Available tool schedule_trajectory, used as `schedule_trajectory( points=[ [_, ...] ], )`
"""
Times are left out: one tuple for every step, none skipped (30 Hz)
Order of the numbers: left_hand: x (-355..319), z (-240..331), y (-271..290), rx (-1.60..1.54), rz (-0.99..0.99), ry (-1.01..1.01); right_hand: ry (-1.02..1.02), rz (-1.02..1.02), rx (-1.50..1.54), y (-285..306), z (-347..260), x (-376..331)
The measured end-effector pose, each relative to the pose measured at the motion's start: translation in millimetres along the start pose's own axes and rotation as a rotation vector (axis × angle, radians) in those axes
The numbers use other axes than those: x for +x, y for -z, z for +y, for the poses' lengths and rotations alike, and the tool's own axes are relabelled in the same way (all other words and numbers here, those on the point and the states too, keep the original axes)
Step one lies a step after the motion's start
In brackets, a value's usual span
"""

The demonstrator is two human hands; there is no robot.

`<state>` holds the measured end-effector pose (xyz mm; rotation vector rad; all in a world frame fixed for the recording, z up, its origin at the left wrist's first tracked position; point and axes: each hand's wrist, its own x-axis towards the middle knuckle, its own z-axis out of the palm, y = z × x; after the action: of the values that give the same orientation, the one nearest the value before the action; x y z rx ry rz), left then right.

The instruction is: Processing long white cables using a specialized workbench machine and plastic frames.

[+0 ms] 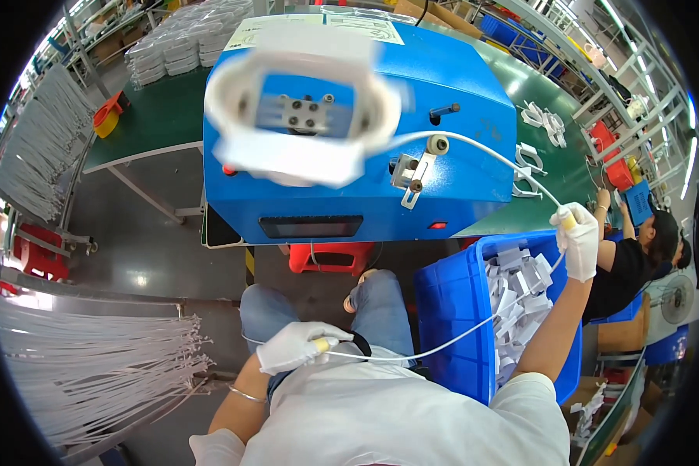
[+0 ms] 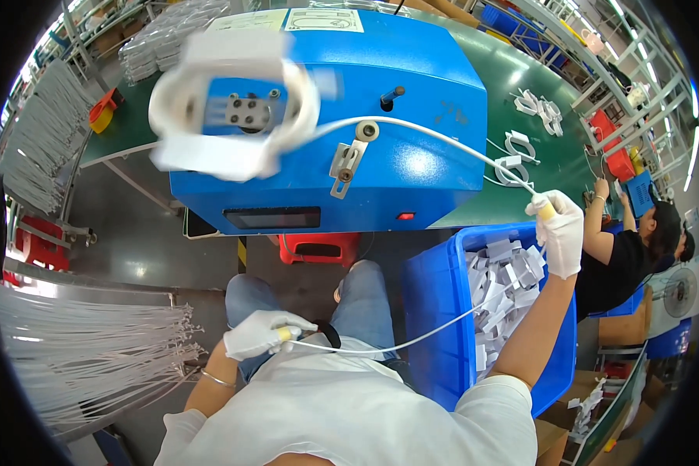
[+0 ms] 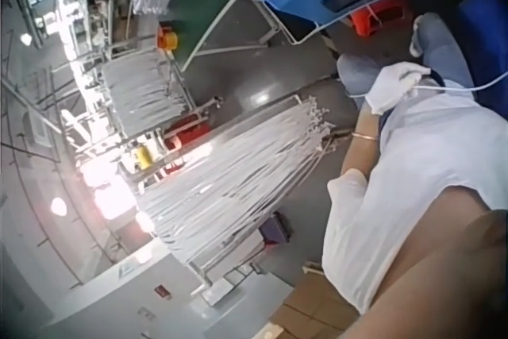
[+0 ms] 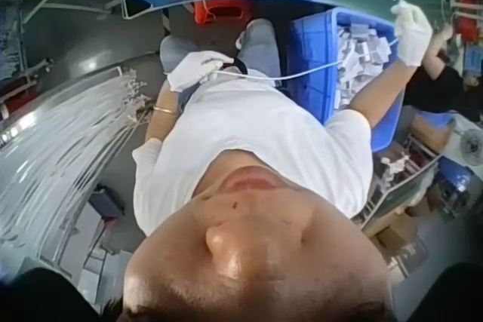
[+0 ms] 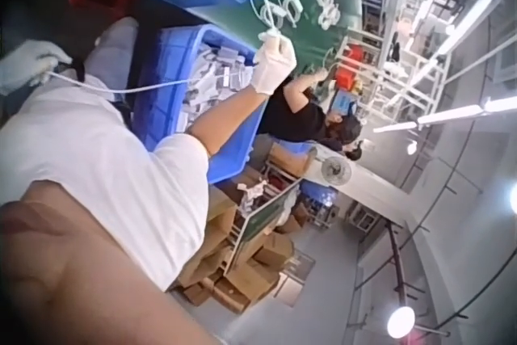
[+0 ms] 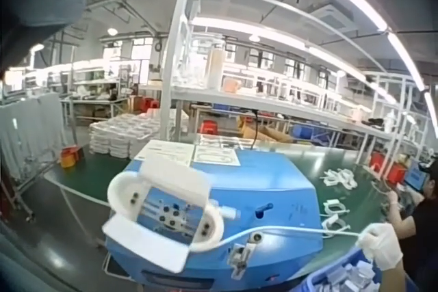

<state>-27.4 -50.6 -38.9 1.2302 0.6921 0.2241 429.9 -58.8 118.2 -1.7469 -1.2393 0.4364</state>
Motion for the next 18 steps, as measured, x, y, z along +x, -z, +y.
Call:
schedule_trajectory(
  points=[
    [4.1,-4.8,-1.2,-0.007,-0.016,-0.013,0.001,-0.023,0.036,-2.7,0.0,-0.1],
    [6.4,-9.8,-0.6,-0.019,-0.056,0.075,-0.013,-0.027,0.066,-6.8,-1.2,-1.2],
    [8.2,-10.6,-0.1,-0.012,-0.057,0.078,-0.015,-0.021,0.071,-11.0,-2.8,-2.1],
    [11.3,-10.7,-1.0,0.023,-0.062,0.086,-0.007,-0.046,0.118,-14.4,-5.2,-2.8],
    [13.6,-11.4,-1.8,0.059,-0.065,0.097,-0.001,-0.073,0.167,-19.3,-7.9,-3.7],
    [14.8,-15.0,-3.5,0.067,-0.068,0.102,-0.015,-0.096,0.194,-25.2,-15.2,-5.0],
    [13.3,-21.9,-5.5,0.091,-0.001,0.043,-0.029,-0.14,0.184,-38.1,-28.5,-6.7],
    [11.9,-26.5,-6.1,0.117,0.066,-0.014,-0.043,-0.184,0.174,-50.8,-43.7,-8.5],
    [12.4,-29.6,-5.7,0.123,0.06,-0.004,-0.048,-0.219,0.149,-58.1,-54.1,-9.5],
    [11.5,-33.8,-5.9,0.108,0.091,0.006,-0.045,-0.236,0.171,-64.0,-60.4,-10.1],
    [11.9,-35.5,-5.3,0.095,0.123,0.014,-0.039,-0.251,0.192,-69.8,-65.5,-8.9],
    [9.8,-32.6,-7.1,0.158,0.169,0.04,-0.07,-0.311,0.208,-73.8,-74.5,-10.5],
    [8.8,-36.0,-5.5,0.167,0.166,0.046,-0.084,-0.335,0.201,-80.2,-82.4,-11.7],
    [7.7,-44.3,-4.5,0.154,0.208,0.053,-0.098,-0.358,0.194,-84.1,-86.9,-12.3],
    [5.8,-50.8,-3.5,0.142,0.251,0.059,-0.112,-0.357,0.225,-83.5,-86.8,-10.4],
    [4.2,-53.7,-3.3,0.149,0.246,0.059,-0.114,-0.35,0.228,-84.8,-85.9,-12.2],
    [2.8,-56.1,-3.0,0.189,0.267,0.046,-0.091,-0.379,0.273,-88.1,-85.0,-14.3],
    [2.7,-58.0,-2.0,0.229,0.287,0.032,-0.067,-0.408,0.317,-90.2,-84.8,-15.6]
  ],
)
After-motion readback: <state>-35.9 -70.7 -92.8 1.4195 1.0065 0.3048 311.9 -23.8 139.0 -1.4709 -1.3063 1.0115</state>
